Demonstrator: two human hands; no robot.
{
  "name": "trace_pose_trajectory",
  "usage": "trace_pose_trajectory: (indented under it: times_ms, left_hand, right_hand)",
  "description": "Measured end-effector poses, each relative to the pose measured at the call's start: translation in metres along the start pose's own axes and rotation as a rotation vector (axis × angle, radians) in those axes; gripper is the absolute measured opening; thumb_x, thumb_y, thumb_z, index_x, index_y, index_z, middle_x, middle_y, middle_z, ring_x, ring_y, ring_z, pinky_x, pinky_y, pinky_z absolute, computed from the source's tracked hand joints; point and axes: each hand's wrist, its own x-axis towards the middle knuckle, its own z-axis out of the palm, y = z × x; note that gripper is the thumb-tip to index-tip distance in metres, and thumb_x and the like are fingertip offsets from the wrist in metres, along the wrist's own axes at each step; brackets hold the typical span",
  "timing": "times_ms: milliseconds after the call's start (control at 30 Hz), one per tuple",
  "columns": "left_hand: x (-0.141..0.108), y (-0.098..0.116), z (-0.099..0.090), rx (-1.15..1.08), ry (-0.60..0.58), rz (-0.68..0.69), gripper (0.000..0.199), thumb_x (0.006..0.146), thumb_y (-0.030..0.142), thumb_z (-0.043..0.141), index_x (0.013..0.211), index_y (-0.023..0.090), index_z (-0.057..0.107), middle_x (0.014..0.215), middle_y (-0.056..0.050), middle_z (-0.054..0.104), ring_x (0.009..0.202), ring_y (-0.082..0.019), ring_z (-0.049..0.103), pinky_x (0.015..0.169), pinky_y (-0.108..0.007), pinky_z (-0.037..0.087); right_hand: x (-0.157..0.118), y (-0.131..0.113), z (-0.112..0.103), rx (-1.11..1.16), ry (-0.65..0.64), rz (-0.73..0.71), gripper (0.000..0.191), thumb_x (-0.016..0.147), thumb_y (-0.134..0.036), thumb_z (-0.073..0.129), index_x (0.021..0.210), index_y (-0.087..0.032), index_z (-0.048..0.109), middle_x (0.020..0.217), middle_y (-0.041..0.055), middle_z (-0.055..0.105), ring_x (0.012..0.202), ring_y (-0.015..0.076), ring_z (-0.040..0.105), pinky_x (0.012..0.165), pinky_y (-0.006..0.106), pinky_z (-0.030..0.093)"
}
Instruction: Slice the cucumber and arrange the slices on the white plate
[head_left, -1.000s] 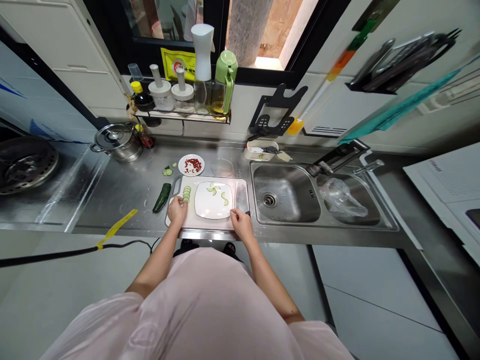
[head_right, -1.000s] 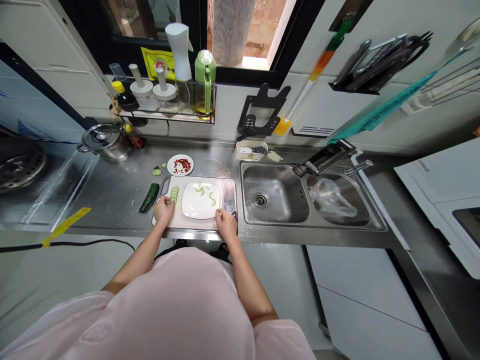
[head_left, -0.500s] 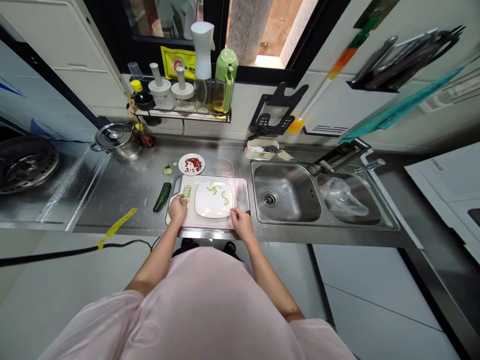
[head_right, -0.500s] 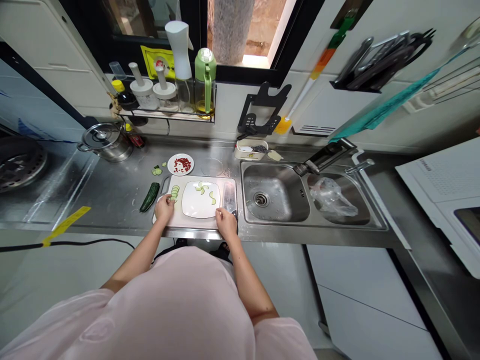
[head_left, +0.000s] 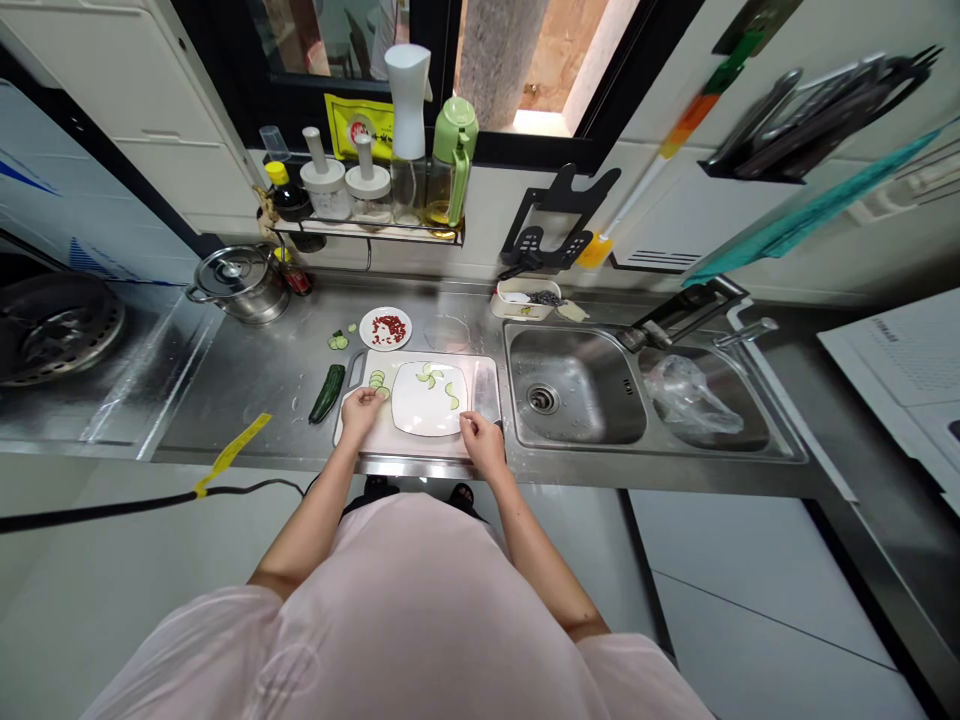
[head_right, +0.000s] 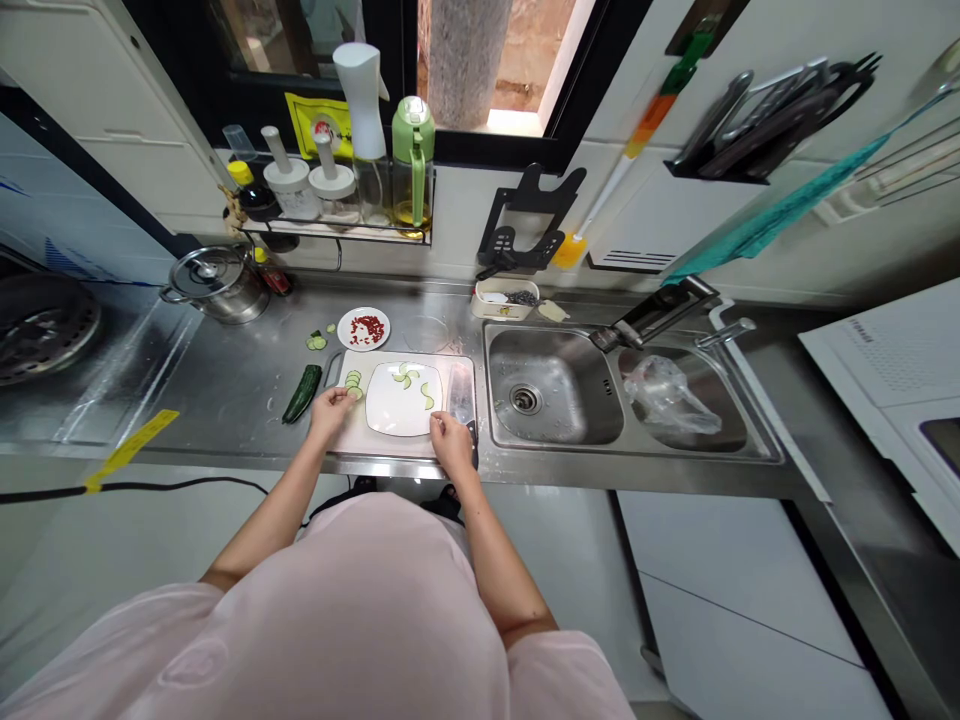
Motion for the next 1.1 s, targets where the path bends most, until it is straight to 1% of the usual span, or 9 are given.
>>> trace_pose_trajectory:
  times_ms: [133,233,367,467,600,733,867,1000,1100]
  left_hand:
    - [-0.01,0.027,0.004,-0.228,-0.084,-0.003,0.041,0.054,0.04,0.078,0.081,0.014,0.064,0.076,-0.002,0.065,0.069,-0.012,0.057,0.068,-0.024,0.042]
    - [-0.022,0.049,0.007,-0.272,-0.154,0.0,0.039,0.056,0.039,0.079,0.083,0.014,0.065,0.077,-0.002,0.065,0.069,-0.012,0.057,0.07,-0.025,0.043]
    - [-0.037,0.075,0.012,-0.27,-0.216,0.081,0.034,0.059,0.037,0.078,0.081,0.015,0.066,0.077,-0.002,0.064,0.069,-0.012,0.057,0.07,-0.025,0.044]
    - [-0.046,0.093,0.016,-0.22,-0.266,0.168,0.03,0.064,0.037,0.075,0.083,0.015,0.066,0.077,-0.002,0.064,0.063,-0.01,0.052,0.064,-0.023,0.042]
    - [-0.056,0.114,0.017,-0.104,-0.276,0.311,0.026,0.069,0.038,0.071,0.081,0.015,0.067,0.075,-0.001,0.062,0.058,-0.008,0.045,0.059,-0.022,0.037]
    - [-0.059,0.127,0.017,-0.087,-0.263,0.359,0.026,0.07,0.04,0.07,0.08,0.016,0.068,0.072,0.0,0.061,0.057,-0.009,0.044,0.058,-0.022,0.035]
    - [-0.06,0.132,0.018,-0.098,-0.253,0.357,0.022,0.068,0.036,0.072,0.078,0.017,0.069,0.069,0.0,0.06,0.057,-0.009,0.043,0.057,-0.023,0.034]
    - [-0.064,0.136,0.018,-0.206,-0.282,0.276,0.025,0.061,0.032,0.077,0.079,0.017,0.069,0.074,-0.001,0.062,0.063,-0.01,0.049,0.06,-0.022,0.037]
    - [-0.068,0.136,0.017,-0.363,-0.357,0.145,0.041,0.058,0.028,0.079,0.096,0.02,0.065,0.084,-0.001,0.064,0.071,-0.01,0.054,0.06,-0.02,0.038]
  right_hand:
    - [0.008,-0.014,-0.002,0.054,0.05,-0.055,0.03,0.086,-0.036,0.046,0.095,-0.021,0.07,0.067,0.0018,0.062,0.063,0.0168,0.055,0.06,0.026,0.039]
    - [0.016,-0.032,-0.008,0.109,0.101,-0.14,0.027,0.086,-0.035,0.048,0.095,-0.02,0.069,0.07,0.0018,0.06,0.065,0.0164,0.055,0.062,0.027,0.041]
    - [0.027,-0.065,-0.021,0.21,0.1,-0.292,0.023,0.086,-0.033,0.051,0.097,-0.02,0.067,0.084,0.004,0.063,0.075,0.0164,0.057,0.071,0.029,0.045]
    - [0.035,-0.091,-0.032,0.211,0.077,-0.419,0.022,0.089,-0.033,0.051,0.102,-0.022,0.066,0.089,0.0045,0.064,0.087,0.0191,0.057,0.079,0.032,0.045]
    - [0.043,-0.116,-0.042,0.169,0.028,-0.55,0.021,0.09,-0.034,0.052,0.103,-0.023,0.065,0.094,0.005,0.063,0.093,0.0202,0.055,0.086,0.035,0.042]
    - [0.048,-0.127,-0.046,0.142,-0.006,-0.582,0.019,0.091,-0.036,0.052,0.098,-0.024,0.066,0.097,0.005,0.062,0.096,0.0209,0.052,0.087,0.035,0.039]
    - [0.049,-0.129,-0.045,0.165,-0.04,-0.575,0.017,0.091,-0.034,0.052,0.091,-0.024,0.065,0.093,0.0044,0.062,0.093,0.0209,0.052,0.086,0.035,0.039]
    - [0.051,-0.127,-0.043,0.223,-0.043,-0.533,0.016,0.089,-0.033,0.052,0.085,-0.023,0.064,0.09,0.0036,0.062,0.091,0.02,0.052,0.087,0.035,0.039]
    - [0.053,-0.126,-0.043,0.31,-0.019,-0.495,0.016,0.088,-0.034,0.052,0.082,-0.023,0.063,0.087,0.0024,0.063,0.09,0.0185,0.054,0.082,0.032,0.041]
